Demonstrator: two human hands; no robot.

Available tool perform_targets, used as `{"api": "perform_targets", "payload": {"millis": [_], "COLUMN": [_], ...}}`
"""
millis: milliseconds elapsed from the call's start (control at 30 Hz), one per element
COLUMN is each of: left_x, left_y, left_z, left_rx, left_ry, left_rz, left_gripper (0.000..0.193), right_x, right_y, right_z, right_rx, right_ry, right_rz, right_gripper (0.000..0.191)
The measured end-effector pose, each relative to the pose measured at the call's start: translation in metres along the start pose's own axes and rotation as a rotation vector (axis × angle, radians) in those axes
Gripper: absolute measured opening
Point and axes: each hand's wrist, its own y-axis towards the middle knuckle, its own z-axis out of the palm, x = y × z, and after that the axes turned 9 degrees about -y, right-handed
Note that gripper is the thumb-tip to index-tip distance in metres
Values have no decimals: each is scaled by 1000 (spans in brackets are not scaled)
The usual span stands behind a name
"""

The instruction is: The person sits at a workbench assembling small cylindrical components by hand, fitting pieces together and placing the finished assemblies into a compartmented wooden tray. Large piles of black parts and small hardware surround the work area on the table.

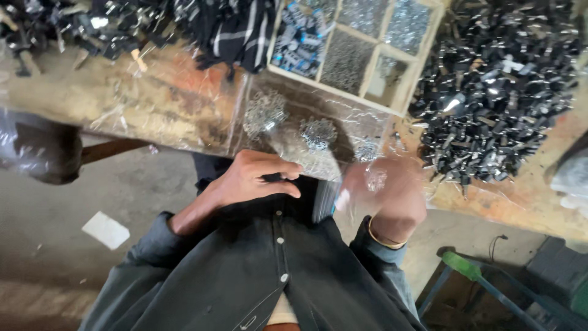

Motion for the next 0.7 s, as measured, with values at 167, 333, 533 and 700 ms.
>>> {"api": "perform_targets", "payload": {"millis": [167,333,533,700], "left_x": [-7,-12,-19,-20], "left_y": [2,6,19,43], "left_z": [1,1,-9,-27], "left_rx": [-21,14,110,2], "left_ry": [-10,-32,24,286], "left_rz": [-48,-99,-46,20], "left_gripper": [35,37,30,21], "right_x": [-37,-81,-85,-53], "right_y": [7,4,-9,-42], "right_z": [-48,-77,-75,-86], "right_rx": [-825,-383,-280,-373], "right_ry": [-696,-1188,-1450,-939], "right_rz": [370,351,243,399], "right_gripper": [20,26,12,12]}}
